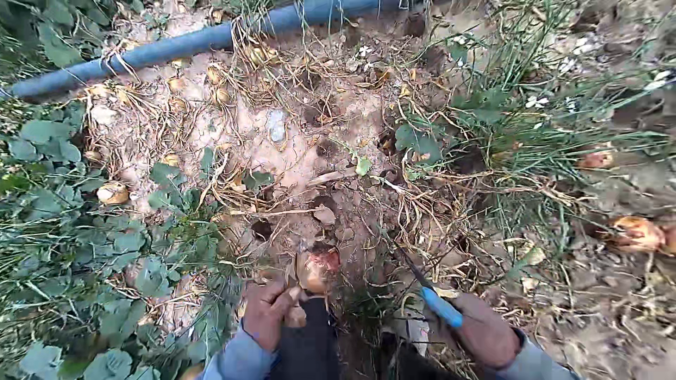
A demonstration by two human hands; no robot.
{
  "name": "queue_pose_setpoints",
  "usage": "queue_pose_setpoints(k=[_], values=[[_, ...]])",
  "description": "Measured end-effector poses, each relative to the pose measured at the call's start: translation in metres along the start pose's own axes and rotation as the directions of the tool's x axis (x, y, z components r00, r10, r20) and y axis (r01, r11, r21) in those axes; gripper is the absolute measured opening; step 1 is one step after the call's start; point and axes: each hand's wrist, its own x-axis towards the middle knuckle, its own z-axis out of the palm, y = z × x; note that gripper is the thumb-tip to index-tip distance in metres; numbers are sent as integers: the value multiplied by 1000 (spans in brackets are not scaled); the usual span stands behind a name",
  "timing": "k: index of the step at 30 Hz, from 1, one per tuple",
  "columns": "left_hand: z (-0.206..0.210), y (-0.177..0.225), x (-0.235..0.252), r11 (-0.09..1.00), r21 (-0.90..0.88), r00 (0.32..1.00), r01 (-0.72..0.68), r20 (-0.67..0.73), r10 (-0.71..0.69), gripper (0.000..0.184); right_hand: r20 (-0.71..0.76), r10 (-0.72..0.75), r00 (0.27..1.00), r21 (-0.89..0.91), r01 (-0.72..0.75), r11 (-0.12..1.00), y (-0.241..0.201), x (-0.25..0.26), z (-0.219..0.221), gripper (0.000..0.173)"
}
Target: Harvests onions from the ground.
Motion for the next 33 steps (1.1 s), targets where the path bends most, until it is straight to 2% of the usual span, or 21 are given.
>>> queue_pose_setpoints(k=[1,3,5,6,7,9,11,12,13,14,16,18,20,21,23,25,27,29,30,31,33], values=[[19,12,-22,966,-258,1000,7,13,-3,17,82,-2,997,55,-2,998,-10,7,3,53],[50,35,-56,831,-550,994,87,108,-33,16,259,-108,960,178,63,982,-25,14,8,61],[71,41,-79,719,-676,979,161,200,-31,18,340,-236,910,227,164,960,-42,14,15,59],[79,38,-87,694,-698,975,180,222,-29,19,324,-278,904,186,227,956,-47,11,17,59],[84,36,-92,704,-687,974,183,223,-35,18,283,-324,903,109,305,946,-50,11,18,57],[87,32,-95,812,-566,979,141,202,-30,18,207,-362,909,-93,386,918,-50,14,18,57],[83,23,-84,980,-195,990,29,142,-1,20,131,-318,939,-240,341,909,-45,19,18,62],[79,17,-73,998,55,993,-15,122,9,28,75,-309,948,-256,317,913,-39,21,19,63],[73,12,-60,967,253,994,-15,107,-12,34,16,-299,954,-224,295,929,-34,22,19,63],[66,10,-47,932,363,994,25,90,-62,37,-33,-280,959,-165,271,948,-30,24,18,61],[51,13,-24,884,455,980,109,98,-172,38,-53,-191,980,-53,189,981,-25,25,14,60],[46,11,-13,906,405,986,118,59,-155,35,3,-64,998,-29,64,998,-24,24,9,57],[48,7,-16,997,47,998,62,-32,-61,25,73,109,991,33,-111,993,-29,23,9,52],[51,8,-21,985,-170,999,5,-46,-13,22,119,163,980,107,-175,979,-33,25,11,50],[60,17,-35,890,-455,1000,-8,14,16,20,202,163,966,274,-216,937,-41,24,19,51],[67,23,-46,831,-555,992,32,121,42,19,230,85,970,346,-163,924,-52,24,25,52],[72,20,-56,824,-566,971,43,216,98,21,161,15,987,219,-51,974,-58,20,31,49],[73,10,-57,845,-534,953,12,263,152,24,82,-64,995,-69,70,995,-54,24,30,52],[70,4,-55,872,-490,949,-16,266,167,27,57,-108,993,-156,116,981,-47,26,29,56],[66,0,-50,911,-409,953,-47,255,163,30,20,-150,989,-179,151,972,-38,28,29,57],[53,0,-40,996,-87,982,-12,185,28,34,-30,-113,993,-24,113,993,-19,26,29,58]])
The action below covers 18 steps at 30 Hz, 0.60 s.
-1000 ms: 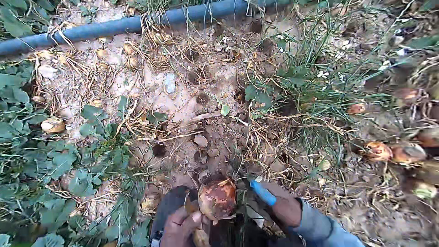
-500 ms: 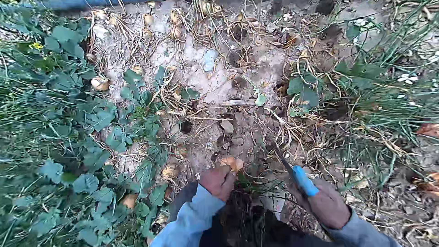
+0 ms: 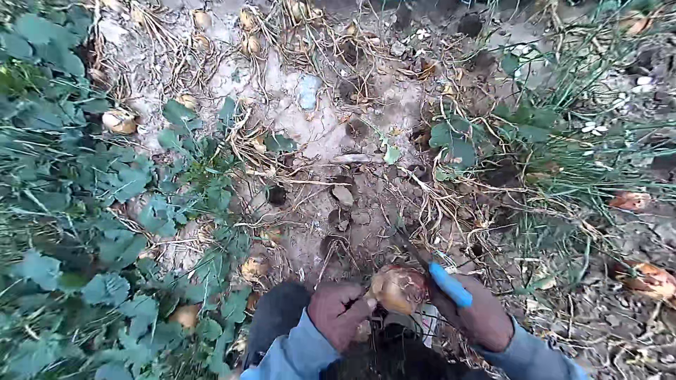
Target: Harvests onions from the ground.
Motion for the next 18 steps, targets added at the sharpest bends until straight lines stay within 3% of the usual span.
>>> queue_pose_setpoints(k=[2,4,7,9,11,13,15,16,17,18], values=[[-16,17,16,933,270,971,237,-47,-234,35,19,119,993,87,-120,989,11,-9,-7,59],[-16,40,36,799,501,931,333,-39,-363,37,109,237,965,-113,-225,968,23,-16,-24,55],[7,75,57,660,714,880,234,134,-457,40,295,360,885,-348,-252,903,32,-26,-35,55],[31,90,58,649,755,830,92,302,-469,39,340,344,875,-253,-267,930,29,-36,-29,58],[57,96,50,702,712,773,-18,455,-442,35,221,268,938,72,-290,954,30,-50,-18,43],[88,84,32,778,617,732,-120,584,-350,30,73,135,988,398,-153,905,60,-58,-15,30],[114,59,17,827,530,697,-187,665,-269,29,31,-58,998,549,32,836,99,-51,-29,44],[115,51,12,845,504,718,-180,654,-238,29,36,-102,994,568,64,820,107,-48,-42,45],[105,48,10,869,475,758,-137,615,-217,29,-49,-77,996,550,91,830,96,-48,-49,42],[87,44,11,891,448,826,-75,528,-197,27,-227,-13,974,505,129,854,70,-49,-46,38]])
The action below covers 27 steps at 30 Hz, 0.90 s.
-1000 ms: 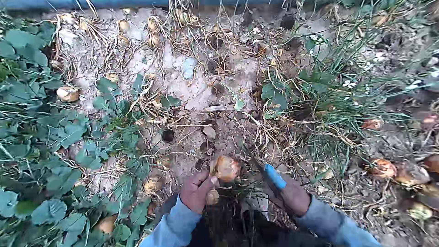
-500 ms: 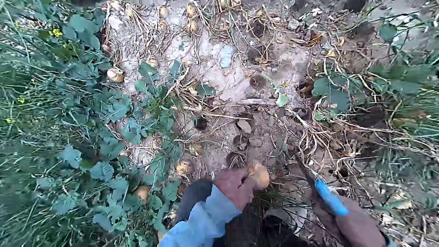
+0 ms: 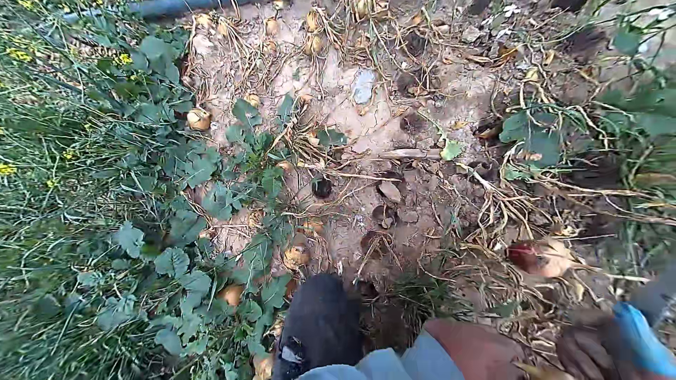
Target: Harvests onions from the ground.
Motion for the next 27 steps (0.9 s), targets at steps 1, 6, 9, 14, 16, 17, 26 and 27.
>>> queue_pose_setpoints(k=[1,6,9,14,16,17,26,27], values=[[-14,-18,-8,996,-40,991,81,-107,-85,27,-46,-25,999,-31,23,999,-18,0,2,36],[-110,-149,-40,579,20,549,815,-343,-762,49,-108,-93,990,-120,80,990,-41,-4,-2,36],[-138,-220,-50,384,-3,346,923,-429,-834,61,-98,-18,995,-213,-3,977,-46,-11,20,30],[-161,-248,-44,436,125,450,891,-356,-819,49,-55,0,998,-266,-15,964,-37,-7,23,30],[-161,-249,-40,406,297,493,864,-339,-801,47,-30,12,999,-306,-20,952,-32,-7,11,34],[-158,-249,-40,413,366,529,834,-315,-788,48,-33,23,999,-326,-33,945,-32,-8,9,34],[-4,-147,-39,988,117,703,-103,-694,155,44,87,262,961,-425,-202,882,-24,15,37,42],[7,-130,-36,977,49,660,-207,-731,176,43,133,334,933,-428,-250,869,-26,19,40,43]])
